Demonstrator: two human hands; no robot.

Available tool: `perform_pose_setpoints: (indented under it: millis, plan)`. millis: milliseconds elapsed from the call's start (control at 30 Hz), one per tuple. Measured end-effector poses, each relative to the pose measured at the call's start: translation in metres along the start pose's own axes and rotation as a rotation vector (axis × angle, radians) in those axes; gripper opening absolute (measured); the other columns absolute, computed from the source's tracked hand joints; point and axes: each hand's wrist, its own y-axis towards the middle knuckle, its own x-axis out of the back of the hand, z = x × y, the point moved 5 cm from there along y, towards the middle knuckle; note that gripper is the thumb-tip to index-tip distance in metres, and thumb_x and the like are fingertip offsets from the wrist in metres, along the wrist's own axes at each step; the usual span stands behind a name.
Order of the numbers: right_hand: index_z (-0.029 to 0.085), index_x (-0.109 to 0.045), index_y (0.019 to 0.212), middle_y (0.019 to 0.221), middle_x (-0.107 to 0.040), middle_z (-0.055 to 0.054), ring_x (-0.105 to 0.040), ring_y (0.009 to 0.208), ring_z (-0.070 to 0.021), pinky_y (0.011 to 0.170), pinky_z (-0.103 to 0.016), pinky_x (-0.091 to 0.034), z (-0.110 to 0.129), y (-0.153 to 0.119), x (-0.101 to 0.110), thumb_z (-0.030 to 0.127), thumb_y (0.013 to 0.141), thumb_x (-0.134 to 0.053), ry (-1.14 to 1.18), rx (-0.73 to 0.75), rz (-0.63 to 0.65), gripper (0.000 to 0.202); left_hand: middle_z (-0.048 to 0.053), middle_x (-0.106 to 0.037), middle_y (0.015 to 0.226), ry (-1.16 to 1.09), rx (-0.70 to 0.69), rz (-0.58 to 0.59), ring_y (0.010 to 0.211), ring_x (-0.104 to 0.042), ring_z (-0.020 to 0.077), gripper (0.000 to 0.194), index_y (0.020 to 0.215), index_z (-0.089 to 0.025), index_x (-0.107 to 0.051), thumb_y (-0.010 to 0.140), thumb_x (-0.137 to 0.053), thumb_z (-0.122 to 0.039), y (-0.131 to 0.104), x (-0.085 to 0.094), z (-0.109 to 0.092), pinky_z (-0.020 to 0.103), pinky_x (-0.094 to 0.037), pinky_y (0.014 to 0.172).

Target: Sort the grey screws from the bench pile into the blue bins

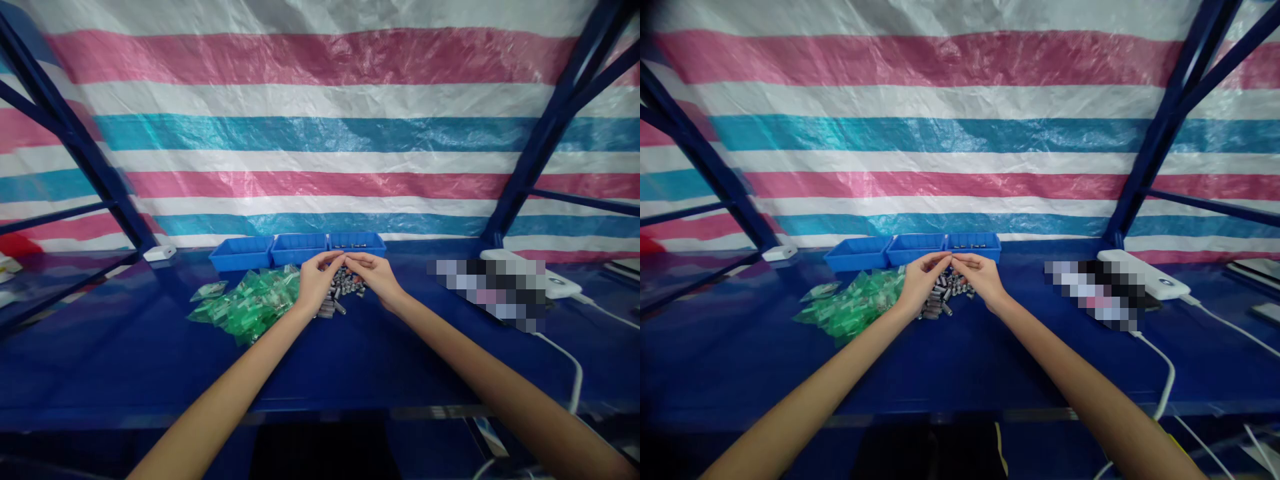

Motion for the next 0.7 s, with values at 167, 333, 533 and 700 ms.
perform_pose_setpoints:
  millis: [167,333,533,700]
  plan:
    - [0.018,-0.07,0.084,0.081,-0.069,-0.006,-0.061,0.072,-0.0152,0.049,-0.021,-0.044,-0.004,0.001,0.0,0.043,0.066,-0.067,0.018,-0.043,0.028,0.031,0.005,-0.069,0.088,0.063,-0.007,-0.019,0.077,-0.058,0.0157,0.025,0.086,-0.017,-0.069,0.071,-0.063,-0.037,0.0,0.002,-0.004,0.026,-0.043,0.07]
    - [0.02,-0.07,0.085,0.08,-0.068,-0.004,-0.059,0.072,-0.0135,0.05,-0.02,-0.044,-0.01,-0.001,-0.008,0.043,0.07,-0.064,0.012,-0.093,0.172,0.028,0.004,-0.068,0.082,0.042,0.037,-0.004,0.072,-0.057,0.0146,0.028,0.081,-0.016,-0.069,0.071,-0.063,-0.041,0.001,0.002,0.0,0.025,-0.043,0.066]
    - [0.021,-0.067,0.092,0.079,-0.065,-0.003,-0.059,0.071,-0.0119,0.052,-0.019,-0.044,-0.008,-0.003,-0.012,0.043,0.073,-0.061,0.031,-0.096,0.267,0.03,0.005,-0.067,0.084,0.042,0.025,0.05,0.074,-0.057,0.0149,0.03,0.084,-0.016,-0.069,0.072,-0.062,-0.042,0.003,0.0,0.001,0.025,-0.043,0.068]
    - [0.021,-0.068,0.09,0.079,-0.062,-0.002,-0.056,0.067,-0.0087,0.051,-0.016,-0.043,-0.008,-0.004,-0.011,0.042,0.074,-0.062,0.056,-0.133,0.265,0.027,0.006,-0.066,0.088,0.026,0.02,0.126,0.083,-0.058,0.0163,0.028,0.084,-0.016,-0.07,0.076,-0.058,-0.04,0.002,-0.003,-0.006,0.026,-0.043,0.075]
